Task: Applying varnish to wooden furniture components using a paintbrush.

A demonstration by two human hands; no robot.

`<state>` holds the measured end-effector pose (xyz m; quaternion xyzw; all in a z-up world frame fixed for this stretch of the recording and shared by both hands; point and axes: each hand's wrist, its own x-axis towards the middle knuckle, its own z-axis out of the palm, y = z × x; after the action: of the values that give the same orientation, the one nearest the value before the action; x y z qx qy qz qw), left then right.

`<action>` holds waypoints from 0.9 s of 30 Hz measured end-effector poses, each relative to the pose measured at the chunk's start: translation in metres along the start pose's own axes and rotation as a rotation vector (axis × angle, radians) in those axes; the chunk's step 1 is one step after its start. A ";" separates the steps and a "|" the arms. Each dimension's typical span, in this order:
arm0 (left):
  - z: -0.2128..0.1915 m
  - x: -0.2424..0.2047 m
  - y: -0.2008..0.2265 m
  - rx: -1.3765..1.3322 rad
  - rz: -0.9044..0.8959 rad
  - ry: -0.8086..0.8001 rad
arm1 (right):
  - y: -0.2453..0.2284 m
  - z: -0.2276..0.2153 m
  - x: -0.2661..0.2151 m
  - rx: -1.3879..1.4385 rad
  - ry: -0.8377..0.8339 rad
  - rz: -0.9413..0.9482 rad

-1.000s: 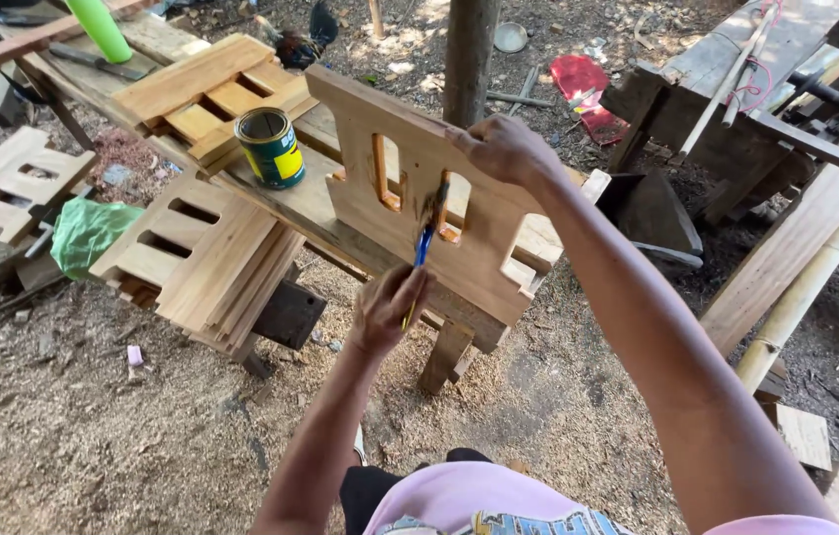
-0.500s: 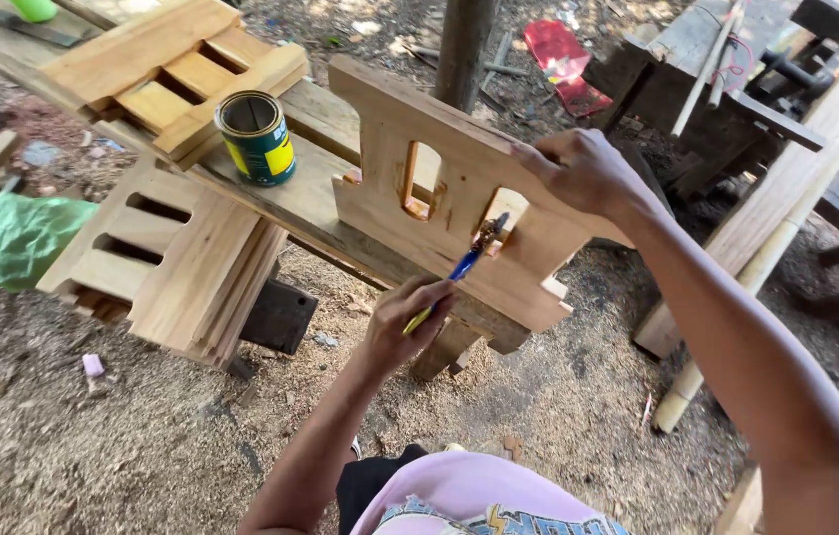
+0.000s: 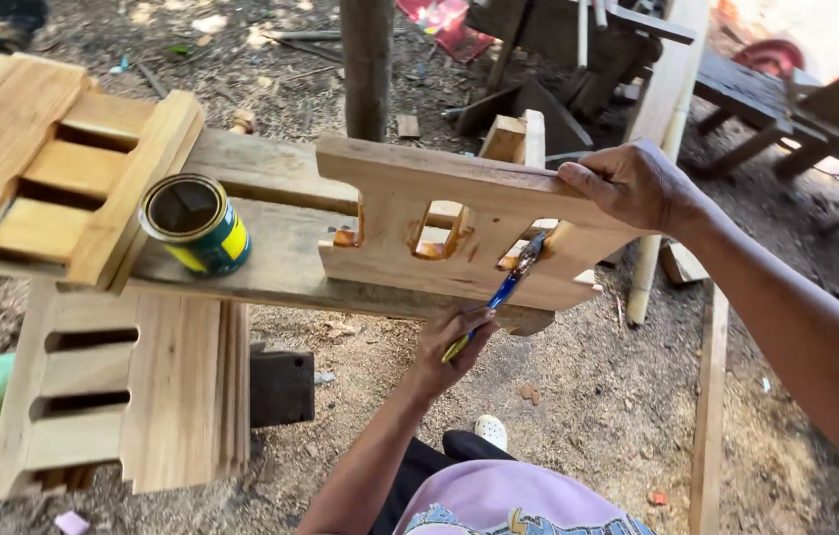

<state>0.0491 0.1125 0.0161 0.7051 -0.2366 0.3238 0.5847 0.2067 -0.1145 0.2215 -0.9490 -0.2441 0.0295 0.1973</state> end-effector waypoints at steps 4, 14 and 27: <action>-0.008 0.029 0.008 -0.142 0.068 -0.009 | 0.004 0.002 0.000 -0.064 -0.017 0.031; -0.012 -0.014 -0.025 0.018 0.339 -0.191 | 0.010 0.001 0.006 -0.038 -0.021 0.073; -0.024 0.001 -0.011 0.067 0.452 -0.184 | 0.011 0.000 0.005 -0.047 -0.015 0.036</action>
<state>0.0530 0.1381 0.0118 0.6798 -0.4300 0.3883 0.4497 0.2163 -0.1206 0.2177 -0.9574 -0.2289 0.0342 0.1725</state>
